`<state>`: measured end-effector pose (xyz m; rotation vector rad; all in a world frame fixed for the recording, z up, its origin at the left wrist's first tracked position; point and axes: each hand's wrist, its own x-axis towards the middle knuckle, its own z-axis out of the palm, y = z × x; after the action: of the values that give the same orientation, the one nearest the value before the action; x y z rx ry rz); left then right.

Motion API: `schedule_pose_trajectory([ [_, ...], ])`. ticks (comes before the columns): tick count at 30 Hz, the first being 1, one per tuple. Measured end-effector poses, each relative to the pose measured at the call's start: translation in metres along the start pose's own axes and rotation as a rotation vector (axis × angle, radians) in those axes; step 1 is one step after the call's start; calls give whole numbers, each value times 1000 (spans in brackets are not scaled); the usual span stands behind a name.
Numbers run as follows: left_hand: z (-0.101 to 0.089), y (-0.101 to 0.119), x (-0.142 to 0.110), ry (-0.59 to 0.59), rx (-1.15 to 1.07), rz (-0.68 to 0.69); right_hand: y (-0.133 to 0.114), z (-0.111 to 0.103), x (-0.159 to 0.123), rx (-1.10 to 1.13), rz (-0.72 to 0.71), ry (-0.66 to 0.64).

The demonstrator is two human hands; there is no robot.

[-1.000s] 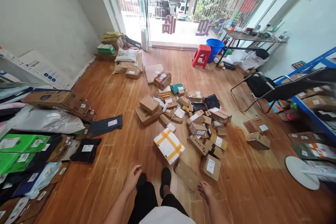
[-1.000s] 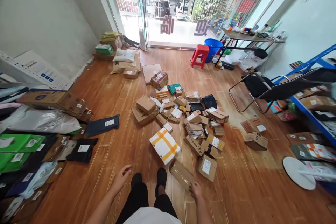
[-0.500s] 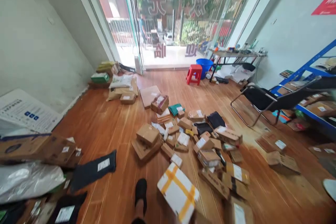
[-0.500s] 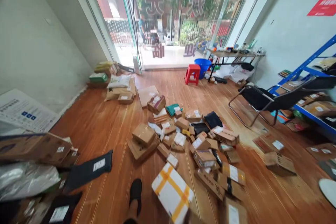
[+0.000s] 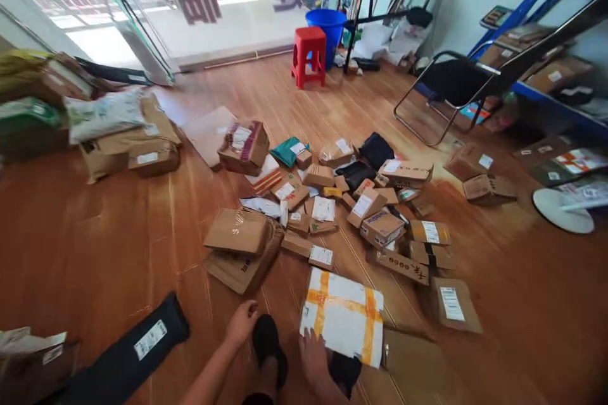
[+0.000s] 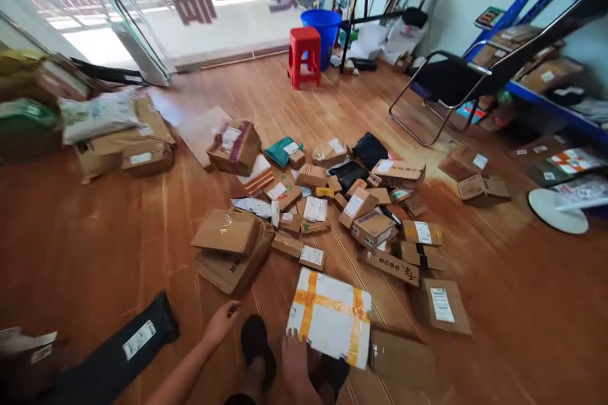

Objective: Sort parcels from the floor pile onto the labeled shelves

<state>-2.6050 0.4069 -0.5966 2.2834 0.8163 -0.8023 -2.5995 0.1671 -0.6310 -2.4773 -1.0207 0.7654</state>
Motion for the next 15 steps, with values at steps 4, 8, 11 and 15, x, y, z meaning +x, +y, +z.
schedule_pose_trajectory([
  [4,94,8,116,30,101,121,95,136,79,-73,-36,-120],
  [8,159,39,228,171,236,274,178,227,106,-135,-261,-92],
  [11,175,62,311,266,387,384,220,265,104,-241,-486,162],
  [15,172,71,397,182,517,602,261,270,104,-295,-543,348],
])
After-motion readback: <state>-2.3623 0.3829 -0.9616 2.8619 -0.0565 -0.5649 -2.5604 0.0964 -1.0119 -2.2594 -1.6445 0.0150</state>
